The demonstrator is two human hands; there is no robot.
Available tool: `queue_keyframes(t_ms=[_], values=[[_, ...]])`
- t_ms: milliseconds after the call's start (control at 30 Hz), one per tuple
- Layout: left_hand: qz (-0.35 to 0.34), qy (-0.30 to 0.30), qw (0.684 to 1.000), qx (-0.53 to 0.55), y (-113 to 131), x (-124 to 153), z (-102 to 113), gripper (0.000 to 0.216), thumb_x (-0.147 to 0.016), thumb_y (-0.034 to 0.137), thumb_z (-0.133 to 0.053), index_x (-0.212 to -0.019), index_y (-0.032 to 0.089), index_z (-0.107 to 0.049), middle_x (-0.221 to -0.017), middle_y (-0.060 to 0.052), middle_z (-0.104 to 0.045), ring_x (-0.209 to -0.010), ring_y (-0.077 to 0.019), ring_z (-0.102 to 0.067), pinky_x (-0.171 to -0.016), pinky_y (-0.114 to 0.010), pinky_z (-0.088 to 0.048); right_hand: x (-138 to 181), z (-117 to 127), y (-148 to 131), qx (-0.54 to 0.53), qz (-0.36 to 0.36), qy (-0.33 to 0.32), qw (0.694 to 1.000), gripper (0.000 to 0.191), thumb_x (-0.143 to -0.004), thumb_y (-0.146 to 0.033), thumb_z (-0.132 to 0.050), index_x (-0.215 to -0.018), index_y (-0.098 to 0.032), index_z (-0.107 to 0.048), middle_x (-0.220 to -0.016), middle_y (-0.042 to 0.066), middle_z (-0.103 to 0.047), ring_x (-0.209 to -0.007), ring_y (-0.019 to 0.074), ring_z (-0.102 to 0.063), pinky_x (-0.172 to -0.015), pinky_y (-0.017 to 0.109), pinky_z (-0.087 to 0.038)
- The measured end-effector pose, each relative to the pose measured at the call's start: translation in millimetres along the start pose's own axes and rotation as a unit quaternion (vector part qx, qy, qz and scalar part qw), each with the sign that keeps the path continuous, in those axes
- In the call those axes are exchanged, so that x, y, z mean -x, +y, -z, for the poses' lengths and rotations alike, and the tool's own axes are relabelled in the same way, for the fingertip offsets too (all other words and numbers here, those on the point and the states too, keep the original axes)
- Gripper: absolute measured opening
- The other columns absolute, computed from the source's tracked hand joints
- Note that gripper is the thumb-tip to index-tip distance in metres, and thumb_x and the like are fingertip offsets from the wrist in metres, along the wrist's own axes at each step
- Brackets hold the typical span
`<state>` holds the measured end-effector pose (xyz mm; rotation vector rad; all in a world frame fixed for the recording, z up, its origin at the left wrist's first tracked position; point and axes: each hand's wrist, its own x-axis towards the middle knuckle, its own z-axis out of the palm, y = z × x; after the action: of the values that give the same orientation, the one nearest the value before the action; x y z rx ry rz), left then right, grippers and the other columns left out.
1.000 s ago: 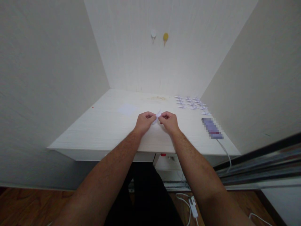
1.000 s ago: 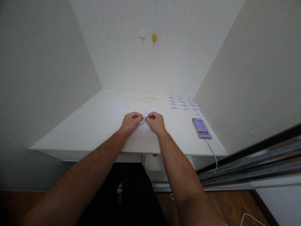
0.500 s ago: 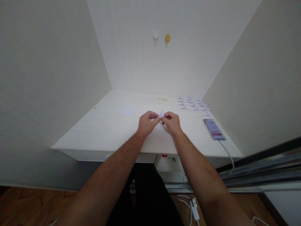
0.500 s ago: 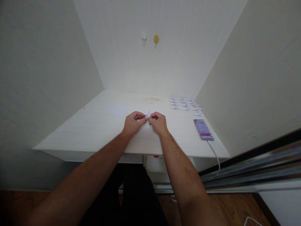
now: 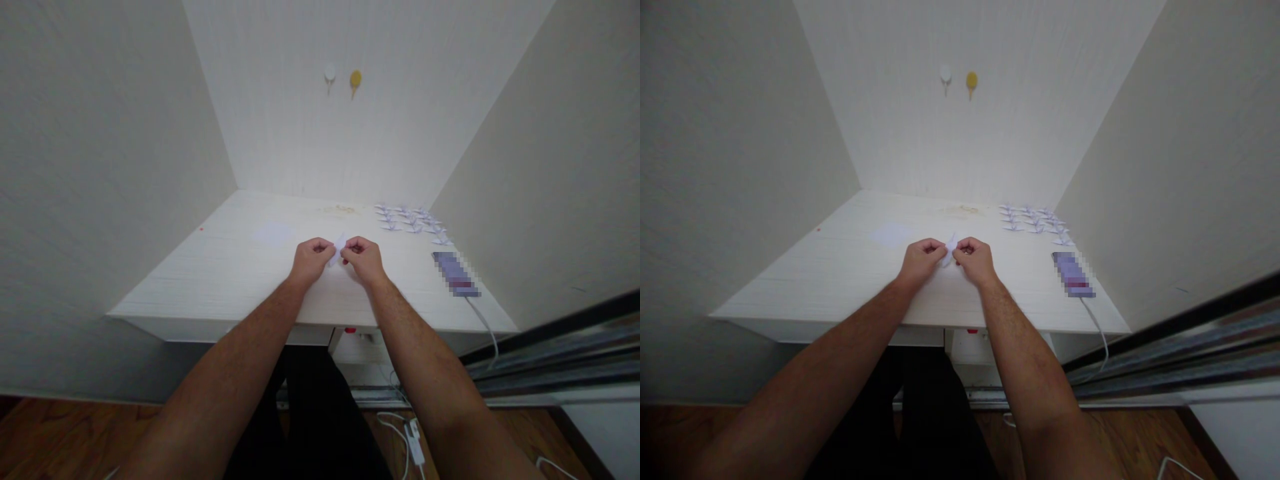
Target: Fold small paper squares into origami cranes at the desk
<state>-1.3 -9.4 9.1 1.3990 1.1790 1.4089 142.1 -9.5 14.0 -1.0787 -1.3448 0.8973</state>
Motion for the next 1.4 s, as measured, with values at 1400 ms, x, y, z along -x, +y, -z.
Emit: queue_keyframes(t_ms=[1400], values=[[0.101, -0.081, 0.965, 0.229, -1.1, -2.9, -2.1, 0.020, -0.059, 0.026, -0.075, -0.068, 0.015, -0.061, -0.066, 0.001, -0.060, -0.062, -0.0108, -0.056, -0.063, -0.025, -0.046, -1.0, -1.1, 0.2, -0.065, -0.010, -0.013, 0.998, 0.014, -0.059, -0.024, -0.068, -0.067, -0.018, -0.058, -0.051, -0.005, -0.058, -0.045, 0.0102, -0.053, -0.047, 0.022, -0.042]])
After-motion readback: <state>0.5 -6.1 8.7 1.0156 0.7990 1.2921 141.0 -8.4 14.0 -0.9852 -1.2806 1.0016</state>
